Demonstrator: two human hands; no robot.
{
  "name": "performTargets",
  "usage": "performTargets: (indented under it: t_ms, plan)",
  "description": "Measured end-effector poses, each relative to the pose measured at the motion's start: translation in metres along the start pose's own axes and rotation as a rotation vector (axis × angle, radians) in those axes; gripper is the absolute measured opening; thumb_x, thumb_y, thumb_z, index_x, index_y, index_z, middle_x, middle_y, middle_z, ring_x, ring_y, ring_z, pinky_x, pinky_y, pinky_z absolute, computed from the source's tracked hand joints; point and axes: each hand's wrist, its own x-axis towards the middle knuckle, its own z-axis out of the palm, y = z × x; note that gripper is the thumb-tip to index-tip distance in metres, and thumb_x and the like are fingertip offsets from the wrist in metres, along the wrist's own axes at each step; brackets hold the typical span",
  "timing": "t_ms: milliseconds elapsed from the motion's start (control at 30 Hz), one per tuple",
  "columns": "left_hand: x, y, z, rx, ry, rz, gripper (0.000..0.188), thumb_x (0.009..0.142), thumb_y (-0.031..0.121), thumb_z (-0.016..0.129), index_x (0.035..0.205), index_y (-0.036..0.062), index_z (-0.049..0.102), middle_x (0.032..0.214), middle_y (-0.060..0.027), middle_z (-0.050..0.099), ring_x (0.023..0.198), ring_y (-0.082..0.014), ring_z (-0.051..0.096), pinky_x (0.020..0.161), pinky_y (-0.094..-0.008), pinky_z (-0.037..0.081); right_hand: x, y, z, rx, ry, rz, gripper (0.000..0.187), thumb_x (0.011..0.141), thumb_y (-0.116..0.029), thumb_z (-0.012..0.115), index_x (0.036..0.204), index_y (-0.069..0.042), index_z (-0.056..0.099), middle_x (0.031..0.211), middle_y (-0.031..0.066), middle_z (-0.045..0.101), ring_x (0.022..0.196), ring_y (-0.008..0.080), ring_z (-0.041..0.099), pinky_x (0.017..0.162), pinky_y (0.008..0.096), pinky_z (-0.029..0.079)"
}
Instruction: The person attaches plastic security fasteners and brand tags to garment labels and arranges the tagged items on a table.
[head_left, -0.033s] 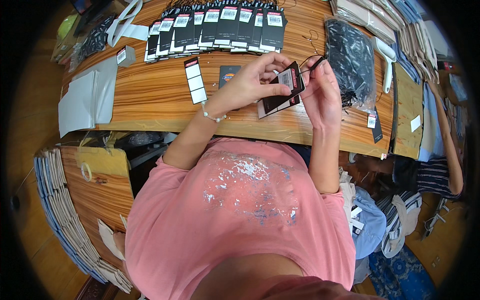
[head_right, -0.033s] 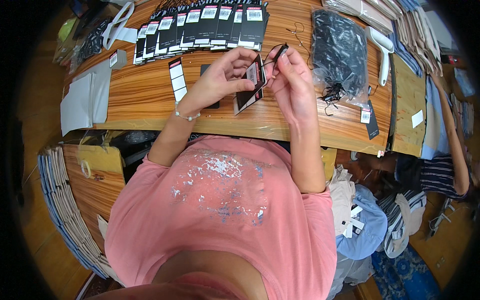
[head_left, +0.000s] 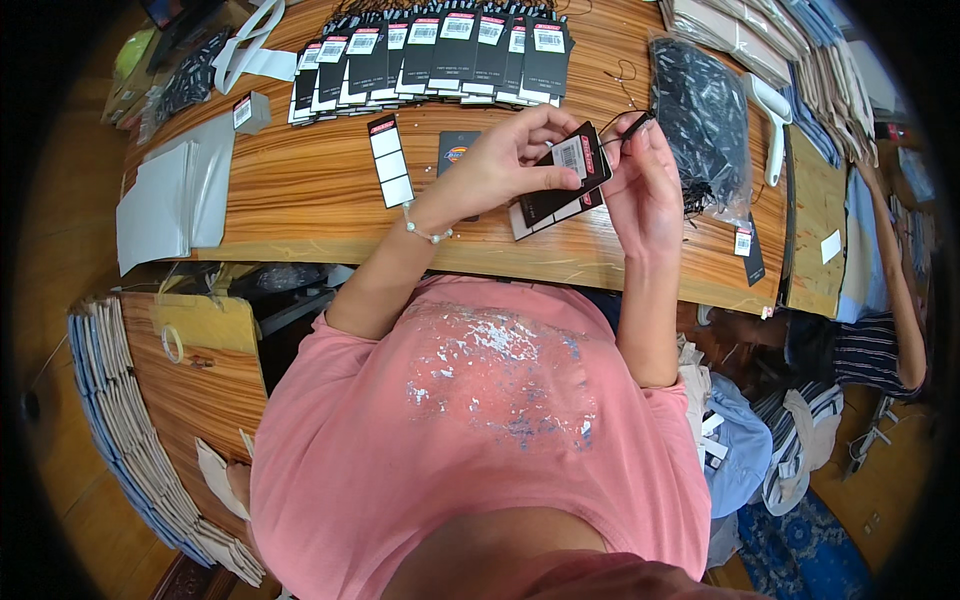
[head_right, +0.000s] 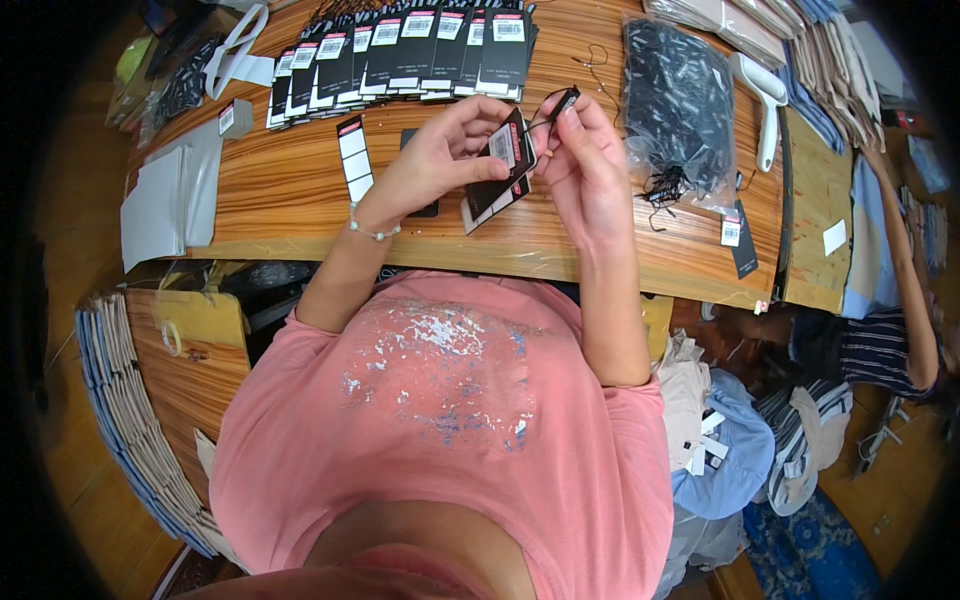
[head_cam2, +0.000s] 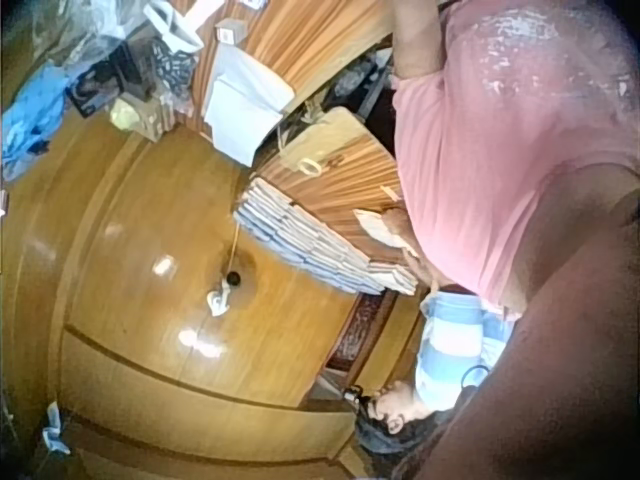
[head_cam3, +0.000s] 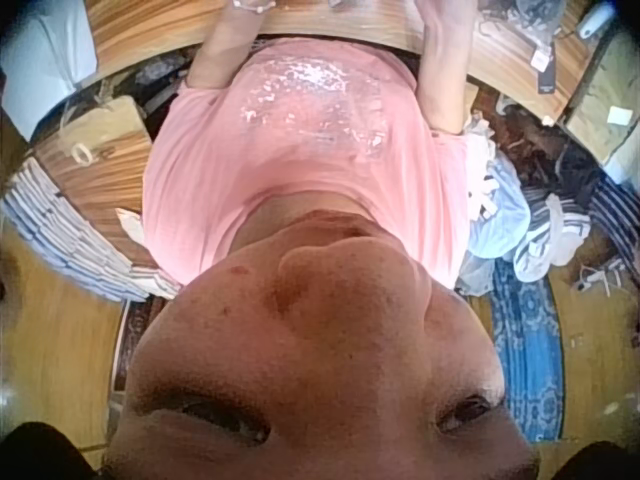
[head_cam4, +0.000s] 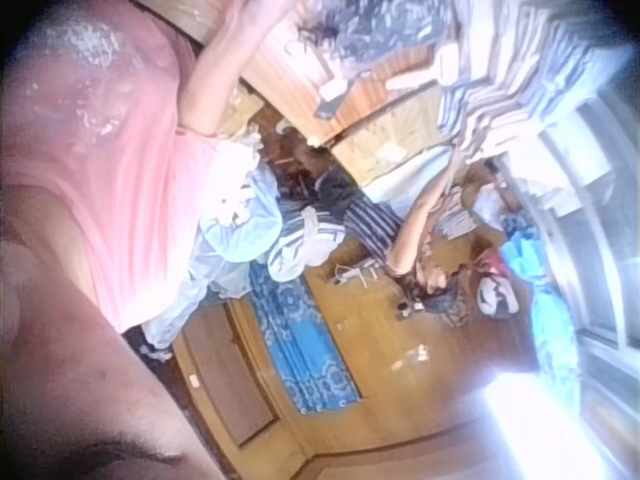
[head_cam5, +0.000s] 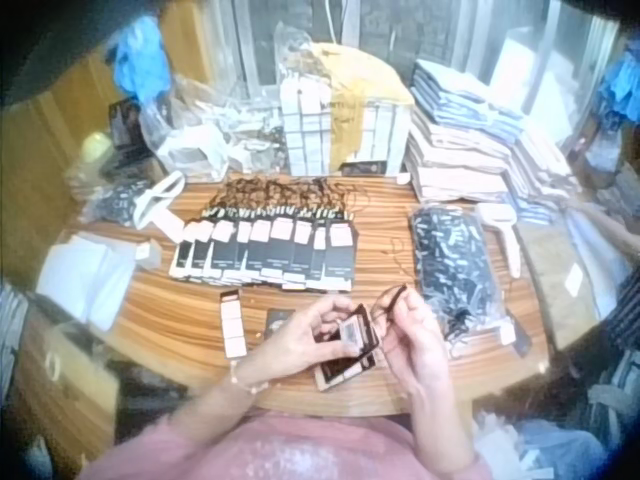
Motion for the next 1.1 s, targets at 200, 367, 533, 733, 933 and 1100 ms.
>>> performTargets:
  t_ms: [200, 367, 533, 733, 933, 1100]
  plan:
    - [0.000, 0.004, 0.000, 0.027, 0.044, -0.025, 0.035, 0.076, 0.006, 0.064, 0.106, 0.0010, 0.046, 0.088, -0.0034, 0.057, 0.085, -0.0076, 0.054, 0.072, -0.0203, 0.044, 0.001, 0.002, 0.004, -0.143, 0.143, -0.225, 0.008, 0.086, -0.010, 0.051, 0.091, -0.003, 0.052, 0.091, 0.0066, 0.055, 0.083, 0.0131, 0.052, 0.075, 0.0252, 0.043]
    - [-0.002, 0.010, 0.002, -0.051, -0.054, -0.003, 0.049, 0.074, -0.001, 0.063, 0.117, 0.0043, 0.038, 0.097, -0.0053, 0.054, 0.092, -0.0095, 0.052, 0.076, -0.0214, 0.044, 0.003, 0.008, 0.008, -0.103, 0.162, -0.223, 0.010, 0.084, -0.008, 0.054, 0.093, -0.003, 0.053, 0.091, 0.0066, 0.057, 0.082, 0.0129, 0.053, 0.074, 0.0243, 0.044]
    - [-0.007, 0.030, 0.011, 0.075, -0.101, 0.103, 0.061, 0.073, -0.005, 0.060, 0.126, 0.0063, 0.032, 0.106, -0.0063, 0.048, 0.095, -0.0115, 0.051, 0.080, -0.0213, 0.043, 0.003, 0.010, 0.015, -0.173, 0.195, -0.216, 0.011, 0.083, -0.007, 0.056, 0.093, -0.002, 0.054, 0.090, 0.0058, 0.058, 0.080, 0.0103, 0.053, 0.072, 0.0216, 0.044]
    - [-0.006, 0.021, 0.002, -0.072, -0.080, 0.008, 0.037, 0.079, 0.000, 0.056, 0.113, 0.0010, 0.044, 0.105, -0.0049, 0.049, 0.096, -0.0103, 0.050, 0.082, -0.0222, 0.043, 0.000, 0.010, 0.020, -0.304, 0.164, -0.234, 0.011, 0.081, -0.007, 0.057, 0.091, -0.001, 0.056, 0.089, 0.0051, 0.059, 0.079, 0.0088, 0.053, 0.072, 0.0216, 0.043]
    - [-0.005, 0.022, 0.000, -0.134, -0.132, 0.033, 0.031, 0.080, 0.002, 0.055, 0.110, 0.0013, 0.045, 0.103, -0.0039, 0.050, 0.093, -0.0093, 0.050, 0.079, -0.0212, 0.041, 0.000, 0.012, 0.028, -0.278, 0.152, -0.290, 0.011, 0.079, -0.004, 0.059, 0.089, 0.000, 0.057, 0.086, 0.0044, 0.058, 0.079, 0.0092, 0.053, 0.072, 0.0224, 0.043]
    - [-0.005, 0.010, 0.007, -0.247, -0.174, 0.162, 0.052, 0.072, 0.015, 0.070, 0.113, 0.0040, 0.041, 0.101, -0.0014, 0.047, 0.098, -0.0097, 0.045, 0.085, -0.0233, 0.037, 0.001, 0.015, 0.033, -0.363, 0.095, -0.295, 0.013, 0.075, 0.001, 0.062, 0.087, 0.000, 0.058, 0.085, 0.0036, 0.056, 0.076, 0.0088, 0.053, 0.070, 0.0215, 0.042]
